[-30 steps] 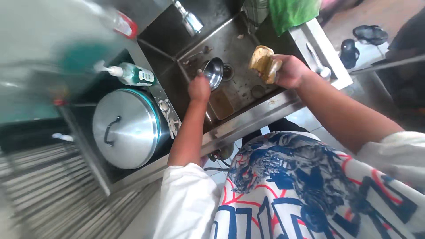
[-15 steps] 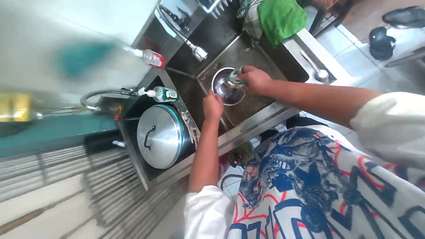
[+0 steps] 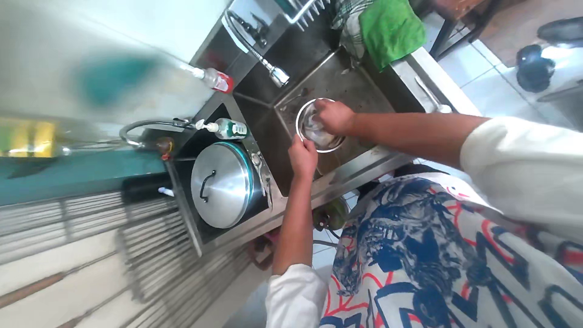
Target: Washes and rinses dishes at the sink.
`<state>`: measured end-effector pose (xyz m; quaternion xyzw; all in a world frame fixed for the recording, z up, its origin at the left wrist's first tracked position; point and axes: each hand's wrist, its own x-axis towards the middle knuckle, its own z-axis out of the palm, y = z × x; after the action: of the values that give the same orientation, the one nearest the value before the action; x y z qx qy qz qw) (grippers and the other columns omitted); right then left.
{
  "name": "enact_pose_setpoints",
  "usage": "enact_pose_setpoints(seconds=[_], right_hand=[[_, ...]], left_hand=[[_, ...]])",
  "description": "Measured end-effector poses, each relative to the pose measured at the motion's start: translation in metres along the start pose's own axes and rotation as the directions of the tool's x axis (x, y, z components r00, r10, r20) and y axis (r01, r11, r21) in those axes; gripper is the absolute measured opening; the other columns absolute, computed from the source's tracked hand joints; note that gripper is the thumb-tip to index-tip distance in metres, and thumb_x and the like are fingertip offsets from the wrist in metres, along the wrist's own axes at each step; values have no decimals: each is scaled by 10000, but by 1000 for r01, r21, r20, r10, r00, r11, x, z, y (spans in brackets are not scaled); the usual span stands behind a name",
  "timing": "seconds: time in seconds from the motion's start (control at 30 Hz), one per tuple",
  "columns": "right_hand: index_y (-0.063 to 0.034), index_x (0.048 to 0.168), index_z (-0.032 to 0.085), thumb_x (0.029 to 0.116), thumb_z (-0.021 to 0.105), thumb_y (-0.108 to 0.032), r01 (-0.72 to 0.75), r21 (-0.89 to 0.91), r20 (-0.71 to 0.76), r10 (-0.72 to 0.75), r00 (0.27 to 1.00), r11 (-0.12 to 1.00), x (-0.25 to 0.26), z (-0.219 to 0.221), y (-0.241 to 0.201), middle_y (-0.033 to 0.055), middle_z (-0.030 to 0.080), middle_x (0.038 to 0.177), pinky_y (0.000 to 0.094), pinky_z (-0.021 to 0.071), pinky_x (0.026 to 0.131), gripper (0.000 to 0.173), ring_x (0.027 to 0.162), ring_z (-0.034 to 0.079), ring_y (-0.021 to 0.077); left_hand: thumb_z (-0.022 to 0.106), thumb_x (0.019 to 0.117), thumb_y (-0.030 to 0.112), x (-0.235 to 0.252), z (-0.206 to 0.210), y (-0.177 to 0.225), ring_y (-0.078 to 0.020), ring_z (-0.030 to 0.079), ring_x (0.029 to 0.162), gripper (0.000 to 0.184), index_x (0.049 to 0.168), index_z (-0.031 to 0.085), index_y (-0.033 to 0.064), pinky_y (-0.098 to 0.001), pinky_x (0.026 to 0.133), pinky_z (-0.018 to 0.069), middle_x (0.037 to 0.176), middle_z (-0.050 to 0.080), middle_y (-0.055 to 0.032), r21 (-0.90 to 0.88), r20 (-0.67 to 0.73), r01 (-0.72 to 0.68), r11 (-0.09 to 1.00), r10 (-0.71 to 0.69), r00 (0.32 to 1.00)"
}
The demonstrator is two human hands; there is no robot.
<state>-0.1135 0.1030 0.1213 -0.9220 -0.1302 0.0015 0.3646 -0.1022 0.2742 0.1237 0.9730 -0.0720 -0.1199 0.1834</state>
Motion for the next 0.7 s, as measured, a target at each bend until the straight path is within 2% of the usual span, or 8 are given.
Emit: enact_pose_setpoints(seconds=[0.07,0.17,0.23,0.37,0.43,0.5,0.6,0.7], right_hand=[[-35,1028,776,860,760,-59,83,90,-68,-77,995,992,23,57,24,261,622,1300,580,526,1010,170,1218,608,435],[-25,1048,768,845,782,-33,93,19,232,-95,968,995,28,56,24,220,604,1330,585,512,1021,204,1240,588,417],[4,1068,745,866,751,12,36,-132,365,15,931,991,22,46,29,231,578,1382,615,529,971,202,1262,569,451],[28,1076,736,907,671,59,-61,-182,234,103,967,981,34,25,31,265,529,1401,581,533,963,183,1298,524,462],[-1,1039,763,880,729,7,45,-53,131,-38,991,998,37,44,25,255,586,1366,568,503,1036,163,1295,554,436],[-12,1006,766,863,751,-22,174,-20,166,-168,972,985,33,60,21,226,633,1317,584,524,990,144,1247,592,425],[17,1106,732,919,640,82,286,-171,466,-178,867,943,23,54,30,203,598,1388,590,499,1004,219,1269,574,426],[63,1015,738,878,644,138,380,-297,409,-243,880,876,26,47,49,224,572,1417,587,488,1020,182,1293,548,438]], left_hand=[[491,1033,90,4,1,-1,-344,701,814,233,1137,603,-87,-516,770,571,856,675,-220,-24,-36,16,1000,-17,999],[483,1037,96,9,-3,-16,-364,712,791,253,1165,598,-89,-538,737,579,857,685,-239,-2,-51,-61,998,61,997],[478,1045,103,6,-1,-20,-370,711,795,272,1183,603,-95,-539,751,575,850,686,-237,21,4,-100,995,100,995],[505,1023,79,12,8,-16,-334,686,744,218,1086,610,-101,-505,723,564,795,660,-208,-35,20,-125,992,126,992],[511,1012,68,17,11,-18,-350,703,783,224,1113,616,-102,-521,747,572,834,680,-224,-50,-9,-114,992,114,993],[504,1024,82,22,6,-26,-373,715,817,250,1155,617,-99,-543,766,575,870,695,-239,-25,-45,-125,992,124,991],[493,1020,83,19,4,-35,-402,715,843,277,1185,621,-99,-570,779,568,895,696,-264,13,4,-177,984,177,984],[499,1009,63,16,8,-32,-365,700,767,235,1118,624,-103,-533,727,567,818,674,-235,-11,62,-203,979,203,977]])
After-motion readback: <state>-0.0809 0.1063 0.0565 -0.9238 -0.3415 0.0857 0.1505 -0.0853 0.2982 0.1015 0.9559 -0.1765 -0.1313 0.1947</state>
